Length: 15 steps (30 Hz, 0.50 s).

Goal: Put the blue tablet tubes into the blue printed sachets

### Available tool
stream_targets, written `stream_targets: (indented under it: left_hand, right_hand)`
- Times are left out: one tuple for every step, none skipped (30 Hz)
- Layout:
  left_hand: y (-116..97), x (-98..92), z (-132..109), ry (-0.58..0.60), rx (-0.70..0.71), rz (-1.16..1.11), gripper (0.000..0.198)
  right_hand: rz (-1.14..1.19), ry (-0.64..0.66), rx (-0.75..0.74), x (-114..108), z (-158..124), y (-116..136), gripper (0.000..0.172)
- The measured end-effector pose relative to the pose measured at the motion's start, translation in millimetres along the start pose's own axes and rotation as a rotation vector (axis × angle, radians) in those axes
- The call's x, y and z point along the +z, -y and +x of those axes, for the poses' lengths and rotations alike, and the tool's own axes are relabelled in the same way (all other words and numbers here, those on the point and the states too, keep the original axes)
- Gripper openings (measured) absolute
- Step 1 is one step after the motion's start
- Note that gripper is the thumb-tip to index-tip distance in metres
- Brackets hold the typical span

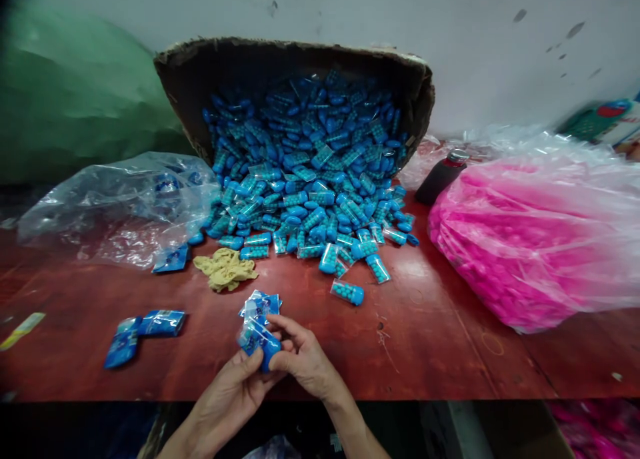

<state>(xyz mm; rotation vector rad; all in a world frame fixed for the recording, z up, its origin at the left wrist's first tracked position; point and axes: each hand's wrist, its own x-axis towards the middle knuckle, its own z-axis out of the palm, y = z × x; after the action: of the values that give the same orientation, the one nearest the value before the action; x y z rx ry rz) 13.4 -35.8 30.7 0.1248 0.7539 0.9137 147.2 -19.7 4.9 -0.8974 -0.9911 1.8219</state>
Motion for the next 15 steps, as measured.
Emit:
stream_targets:
  left_hand:
    - [1, -1.1, 0, -0.009, 0.013, -0.006, 0.026]
    - [3, -1.9, 0, -0.019, 0.027, -0.013, 0.026]
    - [5, -2.2, 0, -0.028, 0.041, -0.016, 0.025]
    - [7, -2.0, 0, -0.035, 0.053, -0.017, 0.025]
    - [9, -1.4, 0, -0.039, 0.061, -0.016, 0.024]
    - [10, -0.5, -1, -0.041, 0.062, -0.014, 0.022]
    - [10, 0.4, -1, -0.044, 0.062, -0.011, 0.021]
    - [8, 0.9, -1, -0.052, 0.064, -0.006, 0.02]
    - [4, 0.8, -2, -0.07, 0.068, 0.001, 0.019]
    - [-2, -0.2, -3, -0.099, 0.08, 0.009, 0.017]
    - [-11, -2.3, -4, -0.146, 0.113, 0.012, 0.016]
    - [-23, -5.5, -6, -0.207, 0.157, 0.008, 0.015]
    - [-37, -9.8, -9, -0.283, 0.224, -0.007, 0.018]
    - [-53, -15.0, -13, -0.377, 0.32, -0.046, 0.027]
    - [-68, -20.8, -17, -0.46, 0.382, -0.097, 0.035]
  right_hand:
    - [-0.004, -0.021, -0.025, 1, 0, -1, 0.059]
    - [-0.01, -0.047, -0.052, 3, 0, -3, 0.059]
    - [-0.018, -0.068, -0.072, 4, 0, -5, 0.058]
    - [-0.028, -0.083, -0.083, 6, 0, -7, 0.058]
    - [-0.036, -0.093, -0.091, 7, 0, -9, 0.057]
    - [-0.042, -0.098, -0.096, 8, 0, -11, 0.057]
    - [-0.046, -0.096, -0.103, 9, 0, -12, 0.057]
    - [-0.055, -0.083, -0.112, 9, 1, -12, 0.058]
    - [-0.084, -0.063, -0.125, 10, 2, -10, 0.057]
    - [-0.144, -0.045, -0.142, 10, 3, -8, 0.054]
    - [-0.241, -0.034, -0.163, 10, 4, -5, 0.049]
    - [-0.37, -0.037, -0.188, 10, 6, -1, 0.044]
    - [-0.519, -0.056, -0.215, 9, 8, 2, 0.038]
    - [-0.671, -0.09, -0.24, 8, 10, 6, 0.035]
    - [-0.81, -0.129, -0.261, 8, 12, 9, 0.033]
